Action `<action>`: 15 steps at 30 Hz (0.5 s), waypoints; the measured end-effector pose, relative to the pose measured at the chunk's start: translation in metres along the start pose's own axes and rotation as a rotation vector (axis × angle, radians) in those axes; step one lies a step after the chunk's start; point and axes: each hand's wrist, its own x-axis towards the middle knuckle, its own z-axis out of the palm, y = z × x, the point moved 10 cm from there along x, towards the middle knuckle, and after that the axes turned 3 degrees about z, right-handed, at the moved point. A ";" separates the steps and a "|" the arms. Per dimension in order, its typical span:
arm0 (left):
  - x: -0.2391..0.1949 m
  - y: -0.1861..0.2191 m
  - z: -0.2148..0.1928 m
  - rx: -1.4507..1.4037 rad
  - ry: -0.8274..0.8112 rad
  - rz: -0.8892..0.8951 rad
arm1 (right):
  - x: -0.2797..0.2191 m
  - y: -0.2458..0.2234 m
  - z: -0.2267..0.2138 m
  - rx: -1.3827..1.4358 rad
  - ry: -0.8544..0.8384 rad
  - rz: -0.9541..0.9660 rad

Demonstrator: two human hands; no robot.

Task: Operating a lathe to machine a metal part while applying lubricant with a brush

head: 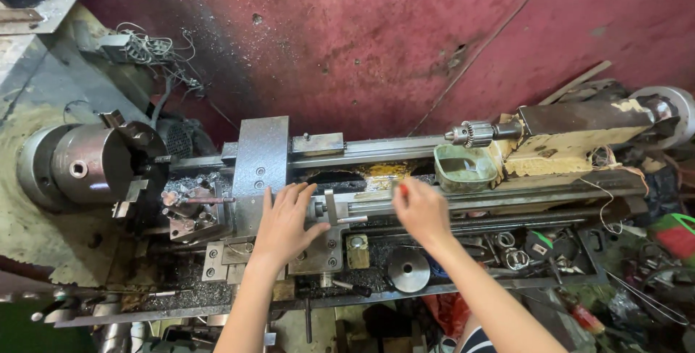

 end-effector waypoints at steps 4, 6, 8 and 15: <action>0.003 -0.005 0.010 0.007 0.107 0.070 | 0.004 -0.026 0.032 0.239 -0.208 0.071; 0.001 -0.010 0.012 -0.064 0.205 0.084 | 0.015 -0.030 0.040 0.469 -0.273 0.194; 0.003 -0.011 0.011 -0.066 0.220 0.082 | 0.019 -0.033 0.041 0.480 -0.266 0.205; 0.005 -0.012 0.012 -0.101 0.022 0.070 | 0.008 0.008 0.041 0.344 -0.313 0.199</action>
